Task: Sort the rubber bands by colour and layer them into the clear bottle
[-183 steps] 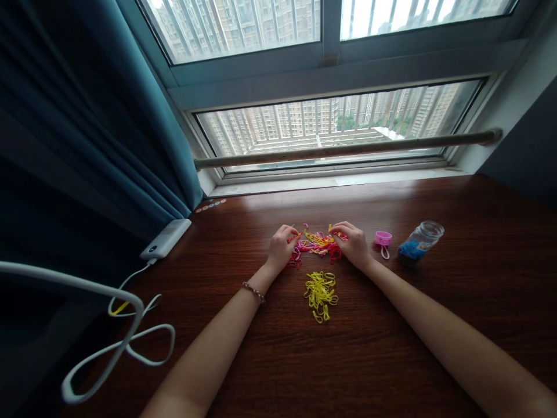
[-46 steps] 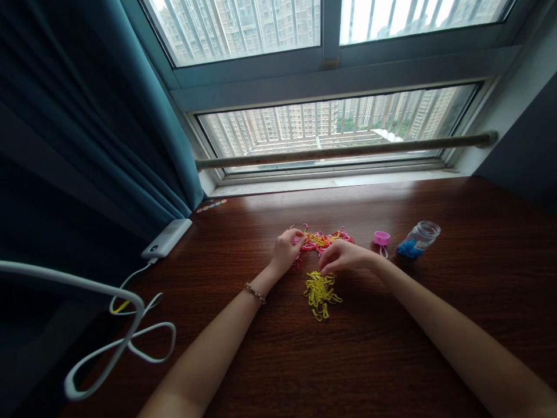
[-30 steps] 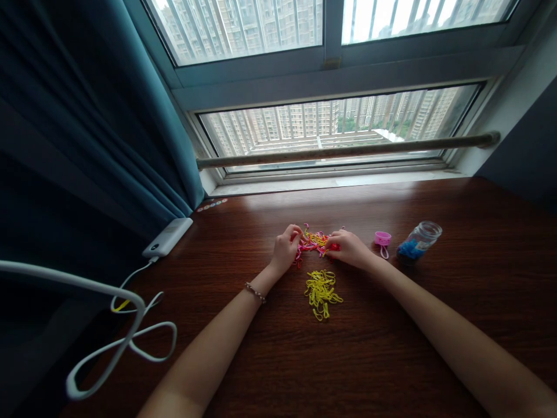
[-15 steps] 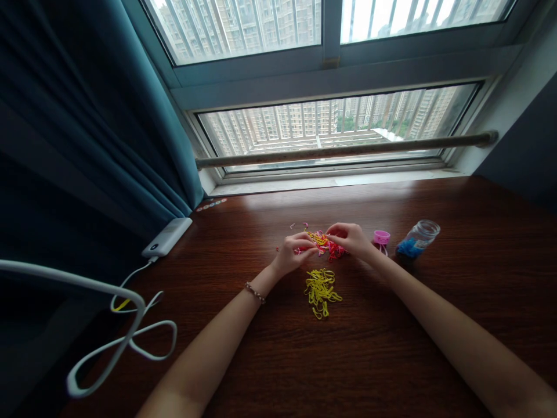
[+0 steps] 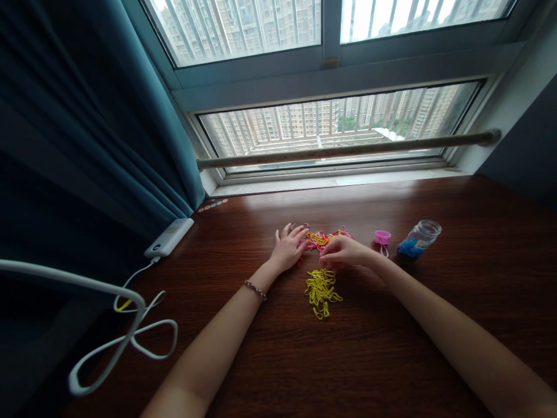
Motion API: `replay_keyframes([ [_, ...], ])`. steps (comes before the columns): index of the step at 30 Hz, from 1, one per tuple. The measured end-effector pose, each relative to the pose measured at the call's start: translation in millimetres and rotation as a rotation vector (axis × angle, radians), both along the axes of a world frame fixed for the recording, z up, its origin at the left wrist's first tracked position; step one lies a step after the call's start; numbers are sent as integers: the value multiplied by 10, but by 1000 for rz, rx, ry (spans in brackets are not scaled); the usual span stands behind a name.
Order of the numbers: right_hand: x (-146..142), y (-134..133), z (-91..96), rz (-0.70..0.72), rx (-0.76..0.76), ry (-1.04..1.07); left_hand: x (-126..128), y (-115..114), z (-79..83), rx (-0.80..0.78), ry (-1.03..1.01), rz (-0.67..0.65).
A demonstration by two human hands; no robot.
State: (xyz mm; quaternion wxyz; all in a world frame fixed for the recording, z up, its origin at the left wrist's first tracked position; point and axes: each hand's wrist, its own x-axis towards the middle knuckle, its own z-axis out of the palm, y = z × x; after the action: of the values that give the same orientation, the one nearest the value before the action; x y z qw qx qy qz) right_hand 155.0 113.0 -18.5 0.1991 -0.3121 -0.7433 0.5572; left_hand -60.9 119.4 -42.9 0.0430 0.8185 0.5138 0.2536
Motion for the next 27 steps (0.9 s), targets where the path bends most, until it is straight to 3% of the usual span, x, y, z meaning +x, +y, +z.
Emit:
replay_keyframes([
  [2,-7,22,-43,-166,139,-1,-6,10,-54,-40,50,3],
  [5,9,63,-108,-411,545,-33,-7,18,-87,-53,66,-9],
  [7,19,74,-151,-375,769,-105,-8,24,-81,-50,61,-20],
  [9,20,74,-191,-298,884,-160,-14,31,-66,-33,41,-29],
  [17,19,84,-261,-347,954,-164,-92,76,-37,193,-275,27],
  [23,11,79,-285,-291,1001,-208,-67,23,-10,215,-381,-6],
  [27,2,76,-293,-418,950,-151,-6,-33,44,204,-400,-107],
])
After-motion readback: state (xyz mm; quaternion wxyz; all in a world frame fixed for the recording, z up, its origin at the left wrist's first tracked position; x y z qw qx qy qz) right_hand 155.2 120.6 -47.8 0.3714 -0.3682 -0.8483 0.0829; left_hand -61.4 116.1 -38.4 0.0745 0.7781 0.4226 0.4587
